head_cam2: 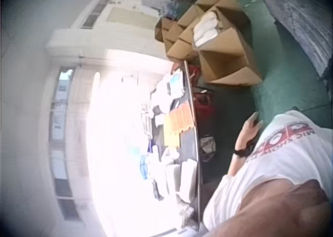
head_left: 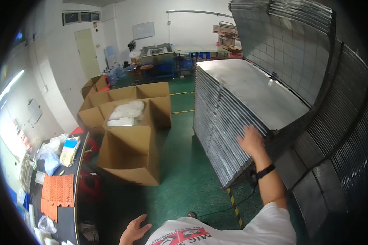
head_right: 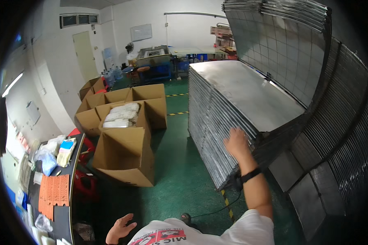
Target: Sorting and packaging white circular industrial components from a drying rack into piles on a workbench.
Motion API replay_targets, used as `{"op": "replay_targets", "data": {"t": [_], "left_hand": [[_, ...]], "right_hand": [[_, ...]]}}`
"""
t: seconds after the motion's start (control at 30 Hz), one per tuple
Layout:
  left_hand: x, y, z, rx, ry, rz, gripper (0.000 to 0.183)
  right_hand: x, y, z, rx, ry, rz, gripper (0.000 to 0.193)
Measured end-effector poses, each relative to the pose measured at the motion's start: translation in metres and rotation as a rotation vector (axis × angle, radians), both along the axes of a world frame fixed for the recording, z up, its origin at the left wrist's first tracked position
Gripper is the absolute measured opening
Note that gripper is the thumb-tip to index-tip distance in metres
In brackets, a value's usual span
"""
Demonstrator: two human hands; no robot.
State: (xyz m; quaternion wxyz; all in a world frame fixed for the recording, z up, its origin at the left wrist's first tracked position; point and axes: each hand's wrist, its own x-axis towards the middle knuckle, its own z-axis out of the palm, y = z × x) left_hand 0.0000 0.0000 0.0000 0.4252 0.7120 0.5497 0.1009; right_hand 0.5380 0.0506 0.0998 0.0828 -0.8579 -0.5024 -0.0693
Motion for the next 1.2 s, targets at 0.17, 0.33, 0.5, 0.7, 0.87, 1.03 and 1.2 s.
{"op": "replay_targets", "data": {"t": [0.17, 0.33, 0.5, 0.7, 0.87, 1.03, 1.2], "left_hand": [[0.12, 0.057, -0.007, 0.063, -0.068, -0.23, 0.059], [0.205, 0.11, 0.006, -0.035, 0.01, -0.468, 0.057], [0.293, 0.15, -0.014, 0.046, -0.087, -0.737, 0.061], [0.382, 0.197, -0.024, -0.065, -0.121, -0.9, 0.064], [0.453, 0.235, -0.033, -0.106, -0.189, -0.916, 0.062], [0.511, 0.256, -0.037, -0.14, -0.247, -0.955, 0.061], [0.536, 0.268, -0.017, -0.225, -0.414, -0.854, 0.057]], "right_hand": [[0.154, 0.008, 0.033, -0.013, -0.203, -0.169, 0.031], [0.177, 0.016, 0.011, -0.18, -0.338, -0.049, 0.017], [0.159, 0.018, 0.076, -0.195, -0.507, 0.002, 0.012], [0.183, 0.014, 0.189, 0.038, -0.66, -0.07, 0.009], [0.292, -0.016, 0.306, 0.161, -0.95, -0.387, 0.02], [0.374, -0.006, 0.272, 0.073, -0.618, -0.541, 0.067], [0.386, 0.049, 0.09, -0.242, 0.072, 0.019, 0.069]]}}
